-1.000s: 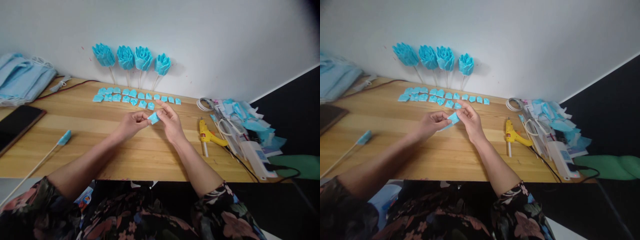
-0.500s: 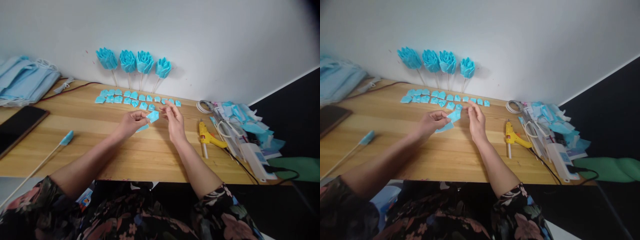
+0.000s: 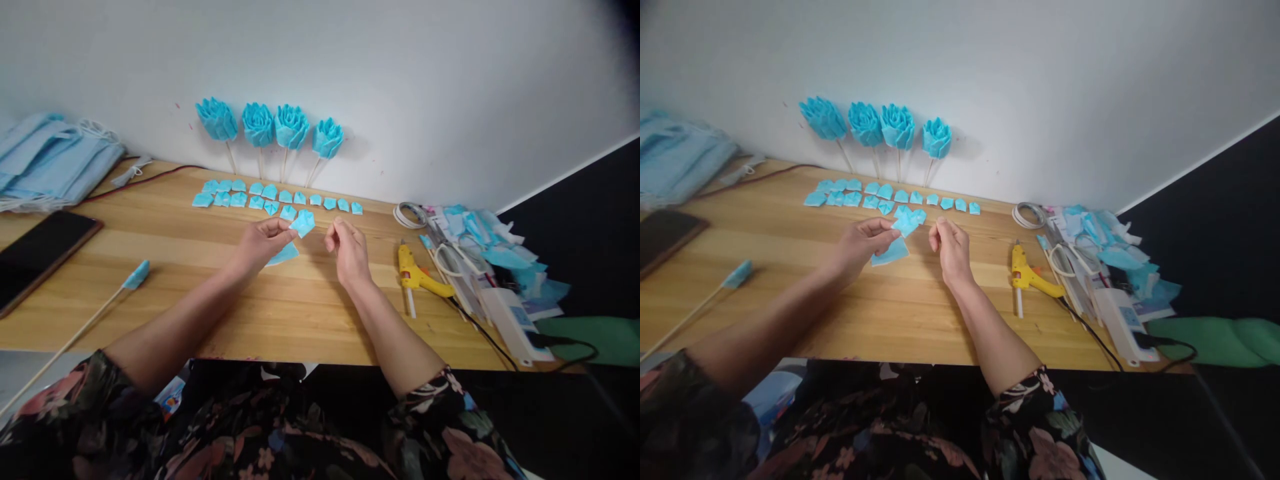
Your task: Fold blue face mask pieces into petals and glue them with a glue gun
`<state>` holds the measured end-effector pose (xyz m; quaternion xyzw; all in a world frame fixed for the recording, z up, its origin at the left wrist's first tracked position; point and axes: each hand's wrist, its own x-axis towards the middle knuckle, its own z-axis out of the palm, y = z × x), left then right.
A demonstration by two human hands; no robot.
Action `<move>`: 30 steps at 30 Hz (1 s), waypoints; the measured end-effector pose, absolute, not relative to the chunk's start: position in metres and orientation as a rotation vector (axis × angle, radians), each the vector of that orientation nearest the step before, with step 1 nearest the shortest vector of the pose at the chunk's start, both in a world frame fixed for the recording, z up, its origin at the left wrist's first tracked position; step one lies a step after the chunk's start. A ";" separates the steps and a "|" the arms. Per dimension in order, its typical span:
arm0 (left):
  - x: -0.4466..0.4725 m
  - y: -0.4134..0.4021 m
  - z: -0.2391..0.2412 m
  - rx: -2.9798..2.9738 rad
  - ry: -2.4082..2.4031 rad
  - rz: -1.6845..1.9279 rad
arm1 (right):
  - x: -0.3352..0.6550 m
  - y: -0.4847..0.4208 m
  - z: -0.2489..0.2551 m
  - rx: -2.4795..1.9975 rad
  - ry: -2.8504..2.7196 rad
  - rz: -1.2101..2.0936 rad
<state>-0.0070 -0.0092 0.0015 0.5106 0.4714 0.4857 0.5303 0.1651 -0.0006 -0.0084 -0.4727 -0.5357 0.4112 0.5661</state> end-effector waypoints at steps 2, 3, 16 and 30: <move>-0.007 -0.010 0.002 1.224 1.121 1.162 | 0.165 -0.001 -0.008 -1.116 -1.255 0.962; -0.007 -0.010 0.002 1.226 1.117 1.161 | 0.164 -0.001 -0.008 -1.111 -1.239 0.982; -0.006 -0.012 0.000 1.253 1.074 1.124 | 0.159 -0.003 -0.007 -1.085 -1.277 1.276; -0.002 -0.015 0.003 1.312 1.046 1.038 | 0.157 -0.004 -0.020 -1.064 -1.451 1.049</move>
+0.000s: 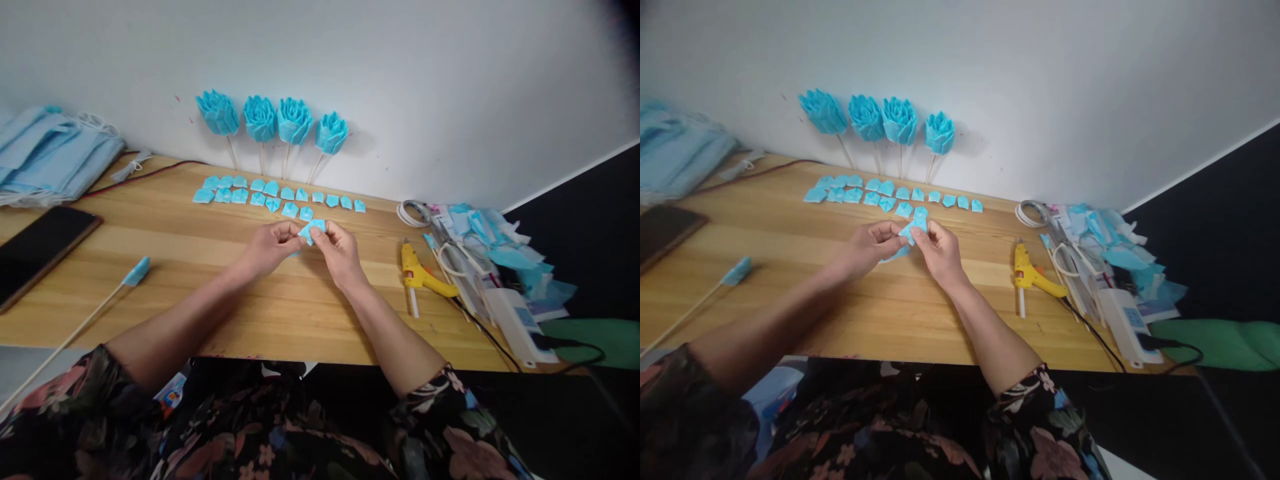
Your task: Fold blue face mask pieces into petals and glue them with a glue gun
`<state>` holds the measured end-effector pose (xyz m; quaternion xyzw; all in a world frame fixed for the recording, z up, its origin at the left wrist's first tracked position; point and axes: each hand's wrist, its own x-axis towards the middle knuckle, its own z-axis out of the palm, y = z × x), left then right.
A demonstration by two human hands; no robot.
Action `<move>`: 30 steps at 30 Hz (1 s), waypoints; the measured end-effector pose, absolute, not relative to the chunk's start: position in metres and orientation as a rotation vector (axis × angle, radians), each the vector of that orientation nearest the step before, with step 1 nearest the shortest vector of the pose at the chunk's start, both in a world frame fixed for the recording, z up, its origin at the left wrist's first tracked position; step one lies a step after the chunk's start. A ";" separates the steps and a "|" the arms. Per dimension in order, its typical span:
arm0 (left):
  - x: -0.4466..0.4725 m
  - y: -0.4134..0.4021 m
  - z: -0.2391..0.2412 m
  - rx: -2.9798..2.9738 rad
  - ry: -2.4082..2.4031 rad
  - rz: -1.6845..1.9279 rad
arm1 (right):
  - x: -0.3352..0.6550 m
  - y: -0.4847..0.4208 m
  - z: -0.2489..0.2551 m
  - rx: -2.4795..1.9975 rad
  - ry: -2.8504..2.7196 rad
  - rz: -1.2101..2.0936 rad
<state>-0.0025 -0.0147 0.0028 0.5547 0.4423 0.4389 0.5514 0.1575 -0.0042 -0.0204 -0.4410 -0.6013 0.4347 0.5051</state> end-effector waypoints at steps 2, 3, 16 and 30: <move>-0.004 -0.014 0.003 1.299 1.048 1.040 | 0.157 -0.004 -0.020 -1.076 -1.434 1.048; -0.004 -0.014 0.003 1.292 1.048 1.042 | 0.157 -0.004 -0.019 -1.078 -1.416 1.054; -0.005 -0.010 0.000 1.158 1.100 1.142 | 0.160 -0.001 -0.012 -1.065 -1.318 1.192; -0.006 -0.011 0.003 1.183 1.100 1.137 | 0.160 -0.003 -0.015 -1.008 -1.461 1.155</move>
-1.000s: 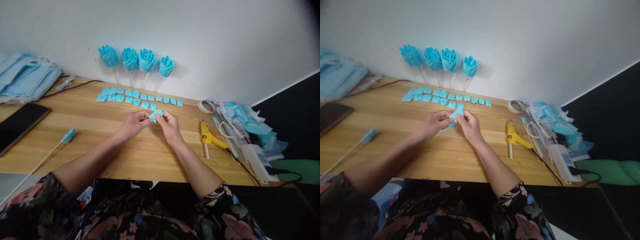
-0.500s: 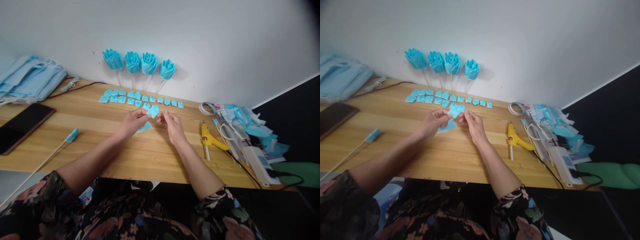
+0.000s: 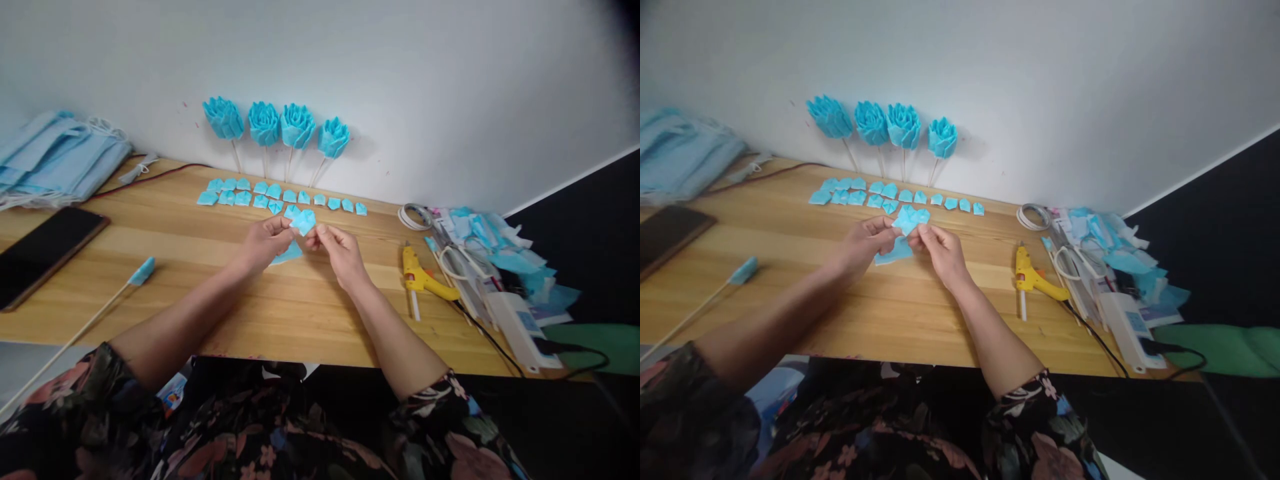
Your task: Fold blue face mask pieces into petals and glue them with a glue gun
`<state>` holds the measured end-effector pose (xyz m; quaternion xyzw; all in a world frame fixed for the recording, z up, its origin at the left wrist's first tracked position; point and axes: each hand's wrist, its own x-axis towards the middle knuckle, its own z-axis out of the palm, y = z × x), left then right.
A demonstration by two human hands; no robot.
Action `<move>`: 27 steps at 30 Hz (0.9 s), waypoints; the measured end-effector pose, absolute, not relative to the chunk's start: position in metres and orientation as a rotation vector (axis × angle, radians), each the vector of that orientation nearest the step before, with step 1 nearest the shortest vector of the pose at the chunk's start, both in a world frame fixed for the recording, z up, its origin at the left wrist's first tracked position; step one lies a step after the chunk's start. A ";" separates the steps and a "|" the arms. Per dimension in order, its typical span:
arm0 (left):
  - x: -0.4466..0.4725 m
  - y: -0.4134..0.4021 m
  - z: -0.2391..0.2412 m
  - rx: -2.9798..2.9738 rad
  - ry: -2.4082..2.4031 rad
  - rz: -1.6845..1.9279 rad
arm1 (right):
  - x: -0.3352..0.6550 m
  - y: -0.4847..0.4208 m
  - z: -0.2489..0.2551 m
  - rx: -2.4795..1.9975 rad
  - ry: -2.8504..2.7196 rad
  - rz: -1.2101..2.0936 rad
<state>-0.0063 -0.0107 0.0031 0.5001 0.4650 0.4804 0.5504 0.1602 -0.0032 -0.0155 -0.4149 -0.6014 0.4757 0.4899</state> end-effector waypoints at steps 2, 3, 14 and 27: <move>-0.007 -0.011 0.004 1.195 1.109 1.128 | 0.160 -0.003 -0.013 -1.003 -1.416 1.138; -0.006 -0.011 0.004 1.207 1.112 1.116 | 0.160 -0.002 -0.012 -1.005 -1.403 1.133; -0.006 -0.012 0.003 1.244 1.094 1.099 | 0.163 0.000 -0.016 -1.030 -1.388 1.035; -0.004 -0.011 -0.005 1.436 1.084 1.031 | 0.162 -0.005 -0.014 -0.994 -1.519 1.099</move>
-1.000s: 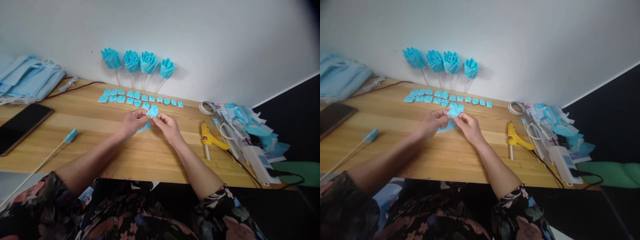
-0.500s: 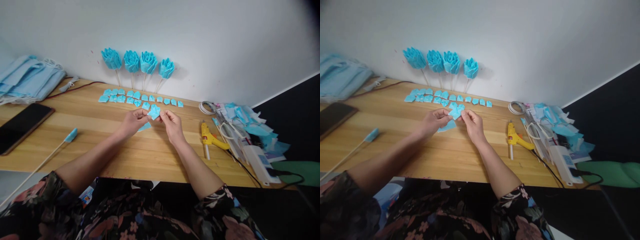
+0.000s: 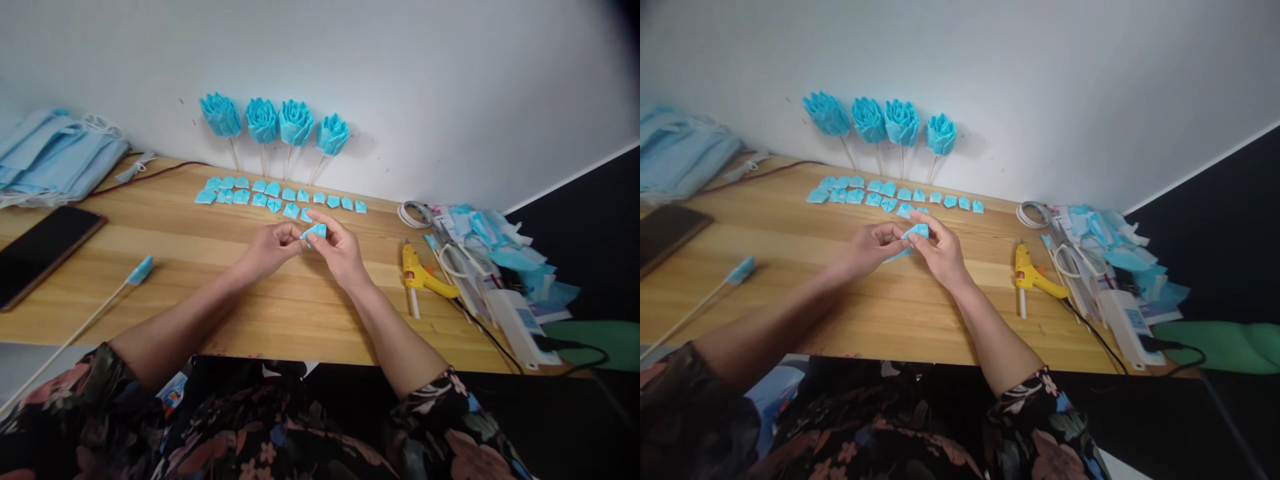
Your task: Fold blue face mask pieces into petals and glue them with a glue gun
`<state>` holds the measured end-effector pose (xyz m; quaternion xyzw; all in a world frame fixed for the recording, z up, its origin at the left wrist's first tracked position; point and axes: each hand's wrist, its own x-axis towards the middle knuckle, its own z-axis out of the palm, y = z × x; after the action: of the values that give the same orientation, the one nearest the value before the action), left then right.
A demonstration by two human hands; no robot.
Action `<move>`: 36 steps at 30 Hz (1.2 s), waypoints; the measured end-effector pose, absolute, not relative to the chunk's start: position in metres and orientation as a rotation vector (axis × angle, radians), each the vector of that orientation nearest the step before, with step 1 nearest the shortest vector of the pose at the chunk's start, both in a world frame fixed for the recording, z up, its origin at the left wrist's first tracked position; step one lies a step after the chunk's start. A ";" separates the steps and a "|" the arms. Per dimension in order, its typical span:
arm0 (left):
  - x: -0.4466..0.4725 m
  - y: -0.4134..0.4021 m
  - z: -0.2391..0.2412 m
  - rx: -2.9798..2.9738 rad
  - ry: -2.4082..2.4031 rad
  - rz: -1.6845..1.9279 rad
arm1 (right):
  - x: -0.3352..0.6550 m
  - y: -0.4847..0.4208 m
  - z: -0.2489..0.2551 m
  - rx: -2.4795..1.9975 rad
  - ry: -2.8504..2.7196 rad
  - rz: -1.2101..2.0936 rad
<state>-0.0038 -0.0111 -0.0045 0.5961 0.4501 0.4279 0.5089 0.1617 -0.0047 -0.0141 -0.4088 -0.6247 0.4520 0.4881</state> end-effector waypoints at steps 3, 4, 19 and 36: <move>-0.004 -0.011 -0.004 1.452 1.080 1.028 | 0.162 -0.004 -0.016 -0.983 -1.550 1.069; -0.004 -0.011 -0.003 1.445 1.075 1.033 | 0.162 -0.004 -0.017 -0.976 -1.538 1.076; -0.006 -0.013 0.002 1.305 1.062 1.056 | 0.177 0.018 -0.019 -0.933 -0.960 1.192; -0.002 -0.014 -0.009 1.536 1.061 1.043 | 0.166 0.001 -0.011 -0.971 -1.519 1.123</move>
<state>-0.0024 -0.0135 -0.0089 0.6299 0.4349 0.4278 0.4807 0.1659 0.0010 -0.0112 -0.3991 -0.6246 0.4619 0.4872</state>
